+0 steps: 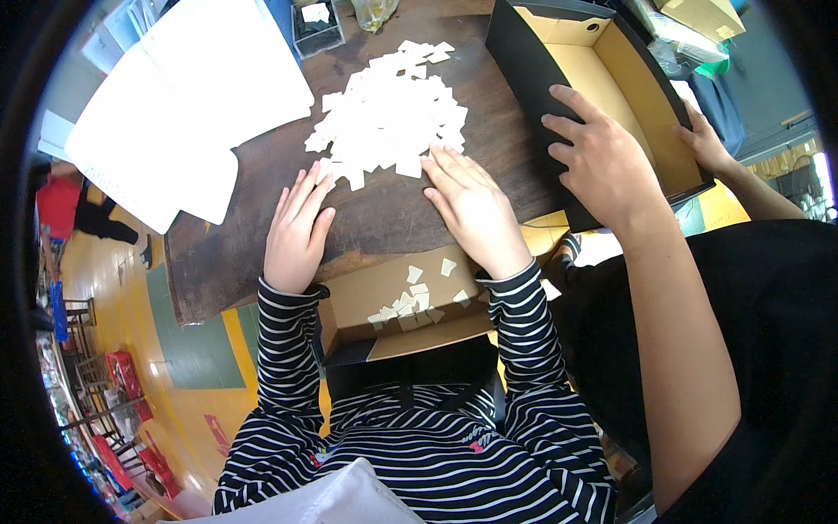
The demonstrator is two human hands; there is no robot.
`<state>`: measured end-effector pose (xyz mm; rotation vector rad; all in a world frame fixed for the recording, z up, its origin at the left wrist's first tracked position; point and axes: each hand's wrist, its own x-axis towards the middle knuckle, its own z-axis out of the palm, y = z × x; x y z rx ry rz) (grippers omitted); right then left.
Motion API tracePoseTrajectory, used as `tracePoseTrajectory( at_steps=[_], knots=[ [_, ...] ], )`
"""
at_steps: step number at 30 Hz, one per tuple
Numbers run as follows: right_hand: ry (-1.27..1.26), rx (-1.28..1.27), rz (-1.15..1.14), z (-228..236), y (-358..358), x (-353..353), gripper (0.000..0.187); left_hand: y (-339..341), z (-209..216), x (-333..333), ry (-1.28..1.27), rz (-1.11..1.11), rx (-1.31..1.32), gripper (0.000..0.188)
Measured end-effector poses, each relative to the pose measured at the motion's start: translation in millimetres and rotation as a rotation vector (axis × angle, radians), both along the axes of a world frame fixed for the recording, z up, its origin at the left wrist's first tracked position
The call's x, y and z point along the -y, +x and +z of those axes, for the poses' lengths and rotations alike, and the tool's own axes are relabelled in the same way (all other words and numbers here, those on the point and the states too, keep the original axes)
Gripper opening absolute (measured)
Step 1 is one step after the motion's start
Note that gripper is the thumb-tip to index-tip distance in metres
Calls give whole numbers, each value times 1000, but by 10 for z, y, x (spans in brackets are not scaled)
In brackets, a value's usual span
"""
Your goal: The person sorts small white paper pieces on a wooden table, picking them up and placing them into a cardboard box. Another person briefly approaches and hands over a small item, which the person accepts. The task continues with the person arranging and transferring the paper pieces into the box.
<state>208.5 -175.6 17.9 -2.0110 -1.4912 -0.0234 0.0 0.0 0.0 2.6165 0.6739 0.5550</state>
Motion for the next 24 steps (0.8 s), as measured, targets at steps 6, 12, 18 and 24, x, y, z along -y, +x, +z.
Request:
tracePoseTrajectory(
  at_steps=[6,12,18,24],
  knots=[
    [-37,-31,57,66,-193,206,37,117,122,170,122,-32,106,39],
    [104,-49,0,6,-54,13,35,556,126,348,22,-252,139,40],
    [122,-106,59,13,73,-46,34,680,111,304,-23,-242,119,39],
    [134,-151,58,99,104,107,37,651,95,302,82,-276,146,30]
  ],
)
